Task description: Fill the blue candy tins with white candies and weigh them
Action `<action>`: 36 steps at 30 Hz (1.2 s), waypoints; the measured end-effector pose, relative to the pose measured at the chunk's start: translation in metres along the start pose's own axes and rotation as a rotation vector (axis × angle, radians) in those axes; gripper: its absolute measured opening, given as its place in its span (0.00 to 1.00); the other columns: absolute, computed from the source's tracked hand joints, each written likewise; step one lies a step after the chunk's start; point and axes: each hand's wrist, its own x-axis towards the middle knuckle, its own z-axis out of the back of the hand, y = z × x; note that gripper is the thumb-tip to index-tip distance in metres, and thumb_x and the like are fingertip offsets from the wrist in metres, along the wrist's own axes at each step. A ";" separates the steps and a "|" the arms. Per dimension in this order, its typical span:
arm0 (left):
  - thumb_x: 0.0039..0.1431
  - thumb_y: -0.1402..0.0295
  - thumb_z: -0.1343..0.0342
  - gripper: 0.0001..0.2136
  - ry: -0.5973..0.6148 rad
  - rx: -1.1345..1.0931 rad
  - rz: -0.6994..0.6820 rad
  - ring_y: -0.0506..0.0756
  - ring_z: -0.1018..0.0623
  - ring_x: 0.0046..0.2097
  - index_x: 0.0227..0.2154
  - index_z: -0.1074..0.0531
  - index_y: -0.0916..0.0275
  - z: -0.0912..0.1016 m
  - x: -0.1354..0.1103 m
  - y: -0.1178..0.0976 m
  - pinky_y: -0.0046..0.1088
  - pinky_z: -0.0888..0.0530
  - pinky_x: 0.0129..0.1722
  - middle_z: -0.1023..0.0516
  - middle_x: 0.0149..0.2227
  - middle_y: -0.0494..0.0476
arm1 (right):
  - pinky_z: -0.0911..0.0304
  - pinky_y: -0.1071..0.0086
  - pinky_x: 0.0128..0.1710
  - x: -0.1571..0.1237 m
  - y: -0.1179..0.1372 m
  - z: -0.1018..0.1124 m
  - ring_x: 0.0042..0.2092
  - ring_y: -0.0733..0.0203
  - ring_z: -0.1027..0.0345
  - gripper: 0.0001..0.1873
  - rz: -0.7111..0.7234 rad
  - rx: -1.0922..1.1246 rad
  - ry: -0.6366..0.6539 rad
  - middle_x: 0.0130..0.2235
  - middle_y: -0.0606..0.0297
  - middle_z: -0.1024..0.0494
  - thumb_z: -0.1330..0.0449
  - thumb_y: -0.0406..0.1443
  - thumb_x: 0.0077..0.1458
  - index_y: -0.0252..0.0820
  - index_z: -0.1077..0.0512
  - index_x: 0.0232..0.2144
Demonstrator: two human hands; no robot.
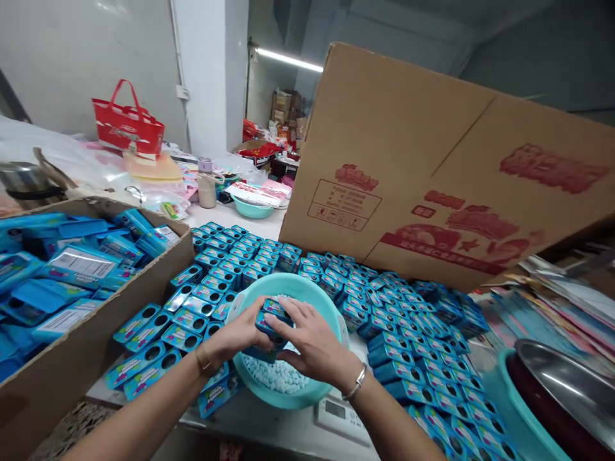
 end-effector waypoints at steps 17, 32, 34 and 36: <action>0.37 0.74 0.40 0.38 -0.039 0.168 0.023 0.62 0.24 0.47 0.56 0.41 0.60 -0.017 0.003 -0.009 0.40 0.26 0.47 0.25 0.47 0.56 | 0.48 0.47 0.62 -0.036 -0.020 -0.042 0.66 0.44 0.53 0.49 -0.207 0.261 -0.252 0.66 0.45 0.47 0.38 0.50 0.52 0.40 0.55 0.66; 0.46 0.68 0.41 0.48 0.060 0.464 -0.252 0.65 0.44 0.66 0.66 0.64 0.61 -0.078 0.027 -0.011 0.46 0.42 0.63 0.50 0.67 0.65 | 0.38 0.56 0.50 -0.064 -0.017 0.023 0.52 0.47 0.40 0.53 -0.248 0.103 -0.170 0.55 0.53 0.34 0.36 0.40 0.50 0.44 0.64 0.67; 0.51 0.65 0.42 0.47 0.029 0.526 -0.349 0.64 0.47 0.67 0.66 0.68 0.58 -0.087 0.024 -0.011 0.47 0.46 0.65 0.52 0.68 0.64 | 0.40 0.54 0.53 -0.082 -0.024 0.036 0.54 0.47 0.42 0.51 -0.296 0.076 -0.199 0.56 0.52 0.36 0.37 0.38 0.50 0.43 0.63 0.67; 0.56 0.61 0.43 0.43 0.008 0.639 -0.431 0.64 0.47 0.67 0.66 0.66 0.56 -0.089 0.016 -0.004 0.49 0.47 0.65 0.51 0.67 0.64 | 0.43 0.52 0.55 -0.103 -0.035 0.046 0.56 0.46 0.43 0.50 -0.386 0.051 -0.246 0.58 0.52 0.37 0.38 0.38 0.50 0.44 0.62 0.67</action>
